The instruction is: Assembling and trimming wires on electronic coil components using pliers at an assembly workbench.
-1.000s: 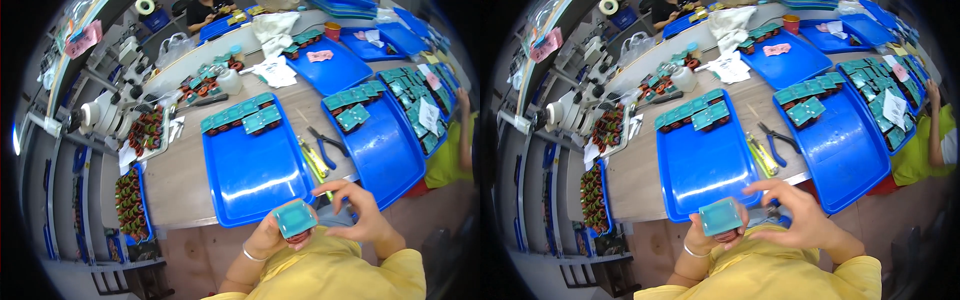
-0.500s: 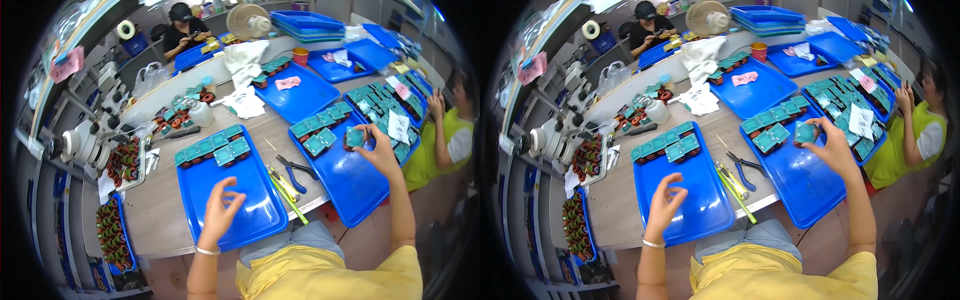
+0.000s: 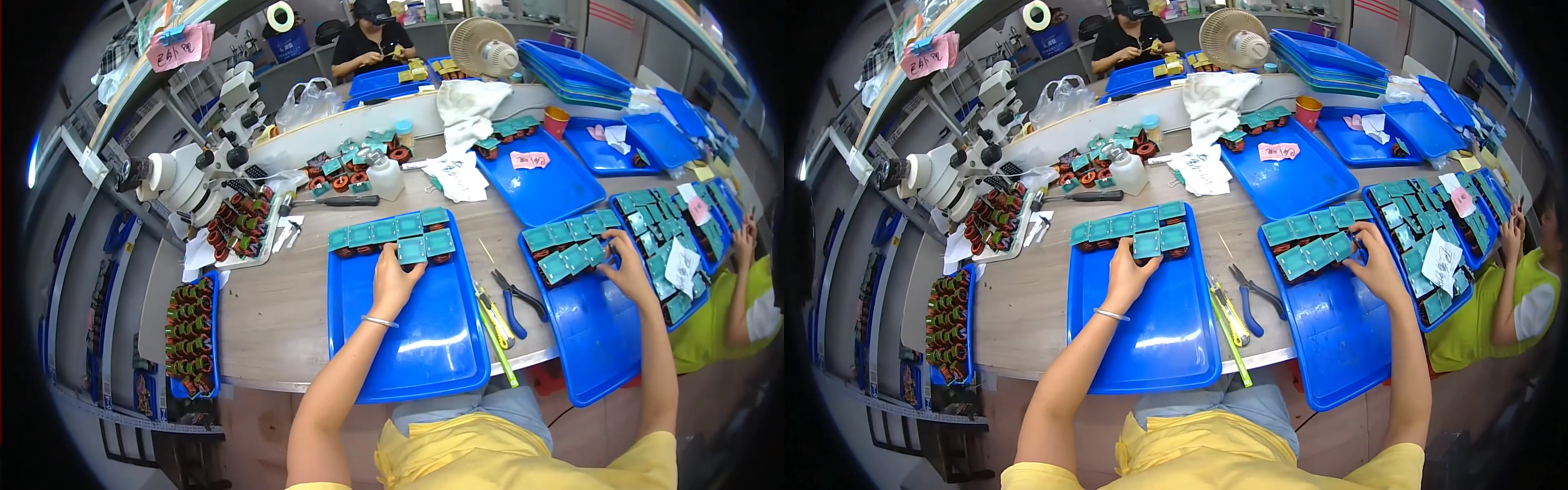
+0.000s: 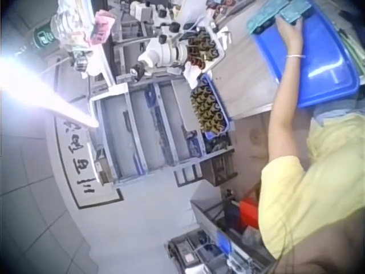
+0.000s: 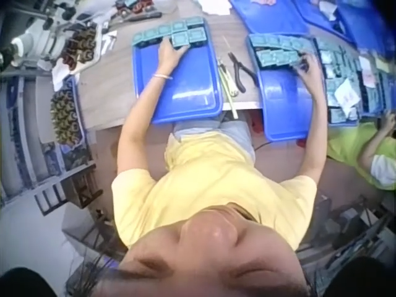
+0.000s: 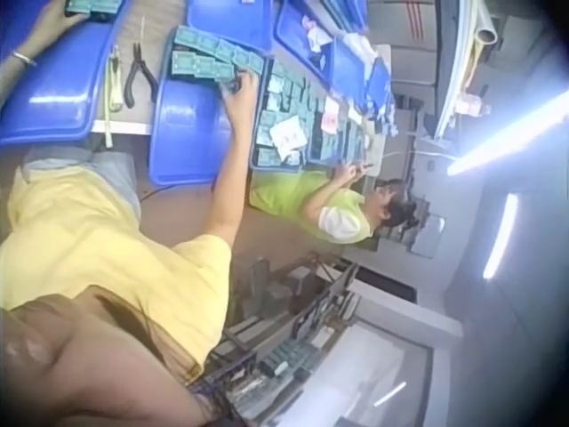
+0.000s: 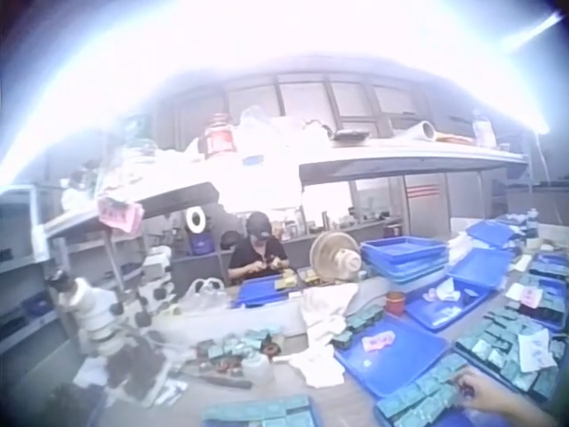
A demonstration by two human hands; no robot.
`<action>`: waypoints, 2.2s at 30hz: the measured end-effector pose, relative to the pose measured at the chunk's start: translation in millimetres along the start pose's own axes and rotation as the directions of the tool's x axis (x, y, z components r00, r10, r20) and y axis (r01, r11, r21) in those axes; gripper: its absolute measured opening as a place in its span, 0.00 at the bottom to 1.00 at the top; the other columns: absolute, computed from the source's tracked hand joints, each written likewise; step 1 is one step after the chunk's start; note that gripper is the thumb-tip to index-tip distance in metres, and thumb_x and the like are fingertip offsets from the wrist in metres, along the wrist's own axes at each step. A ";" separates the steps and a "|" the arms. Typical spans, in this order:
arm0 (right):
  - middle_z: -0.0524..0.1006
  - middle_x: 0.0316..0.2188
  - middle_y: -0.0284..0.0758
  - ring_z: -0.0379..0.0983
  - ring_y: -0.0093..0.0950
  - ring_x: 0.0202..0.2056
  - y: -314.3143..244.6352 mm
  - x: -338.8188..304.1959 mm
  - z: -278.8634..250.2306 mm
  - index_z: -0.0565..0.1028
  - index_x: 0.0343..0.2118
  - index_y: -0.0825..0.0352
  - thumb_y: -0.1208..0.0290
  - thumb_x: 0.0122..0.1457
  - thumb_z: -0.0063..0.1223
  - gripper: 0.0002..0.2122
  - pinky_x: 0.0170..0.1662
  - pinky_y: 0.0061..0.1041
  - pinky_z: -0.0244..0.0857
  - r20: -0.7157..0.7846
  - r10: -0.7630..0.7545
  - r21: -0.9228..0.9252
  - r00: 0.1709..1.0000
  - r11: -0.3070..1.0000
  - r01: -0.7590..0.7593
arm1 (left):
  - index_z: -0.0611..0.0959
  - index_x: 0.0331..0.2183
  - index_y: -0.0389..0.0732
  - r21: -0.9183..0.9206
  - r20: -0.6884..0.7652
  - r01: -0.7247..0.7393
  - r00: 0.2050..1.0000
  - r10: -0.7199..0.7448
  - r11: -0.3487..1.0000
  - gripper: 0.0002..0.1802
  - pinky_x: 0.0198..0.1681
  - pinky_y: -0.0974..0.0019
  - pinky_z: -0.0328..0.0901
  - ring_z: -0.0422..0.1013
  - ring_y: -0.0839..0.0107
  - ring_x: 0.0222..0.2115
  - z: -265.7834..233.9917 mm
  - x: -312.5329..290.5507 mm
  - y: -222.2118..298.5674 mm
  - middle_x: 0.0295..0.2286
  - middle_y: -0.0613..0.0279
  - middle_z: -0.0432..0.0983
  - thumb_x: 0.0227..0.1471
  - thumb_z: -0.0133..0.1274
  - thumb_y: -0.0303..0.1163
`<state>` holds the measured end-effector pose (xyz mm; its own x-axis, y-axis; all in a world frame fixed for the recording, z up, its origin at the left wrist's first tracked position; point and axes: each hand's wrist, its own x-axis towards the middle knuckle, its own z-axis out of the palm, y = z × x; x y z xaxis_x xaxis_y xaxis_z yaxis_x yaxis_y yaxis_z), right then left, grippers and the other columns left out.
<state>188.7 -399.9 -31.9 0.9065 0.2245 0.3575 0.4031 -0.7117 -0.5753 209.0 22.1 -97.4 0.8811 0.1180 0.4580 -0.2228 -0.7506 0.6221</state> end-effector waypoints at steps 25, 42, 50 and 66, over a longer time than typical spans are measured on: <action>0.69 0.29 0.36 0.67 0.23 0.30 -209.9 -57.3 29.6 0.73 0.35 0.73 0.54 0.35 0.65 0.28 0.34 0.19 0.60 0.129 -0.057 0.708 0.990 0.705 -0.052 | 0.61 0.46 0.33 -0.782 0.577 0.521 0.812 0.083 0.341 0.31 0.48 0.65 0.62 0.64 0.67 0.46 -113.5 -116.0 175.6 0.43 0.53 0.64 0.38 0.55 0.14; 0.67 0.33 0.37 0.66 0.22 0.28 -222.6 -59.5 25.8 0.74 0.34 0.74 0.52 0.33 0.65 0.29 0.31 0.17 0.59 0.242 0.080 0.783 0.967 0.572 -0.244 | 0.59 0.51 0.32 -0.758 0.652 0.611 0.712 0.261 0.226 0.29 0.52 0.64 0.55 0.60 0.68 0.49 -101.1 -128.0 155.3 0.46 0.55 0.62 0.47 0.49 0.20; 0.67 0.33 0.36 0.65 0.21 0.31 -220.0 -61.0 27.0 0.75 0.32 0.71 0.58 0.29 0.69 0.27 0.31 0.17 0.59 0.192 -0.036 0.714 0.981 0.691 -0.114 | 0.58 0.51 0.34 -0.710 0.681 0.704 0.691 0.242 -0.015 0.31 0.52 0.63 0.54 0.58 0.68 0.50 -101.4 -128.3 159.4 0.47 0.56 0.59 0.45 0.51 0.22; 0.67 0.34 0.39 0.69 0.27 0.31 -215.6 -62.0 32.0 0.70 0.33 0.71 0.63 0.37 0.66 0.22 0.32 0.22 0.64 0.107 -0.002 0.646 0.994 0.760 -0.068 | 0.61 0.46 0.33 -0.781 0.624 0.622 0.781 0.037 0.043 0.28 0.48 0.60 0.63 0.62 0.67 0.46 -95.5 -134.2 169.7 0.44 0.55 0.61 0.44 0.55 0.21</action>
<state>49.6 -239.1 46.4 0.9139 0.2958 0.2781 0.3260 -0.1265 -0.9368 13.1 -59.0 7.4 0.9400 -0.3409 -0.0159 0.2128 0.5490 0.8083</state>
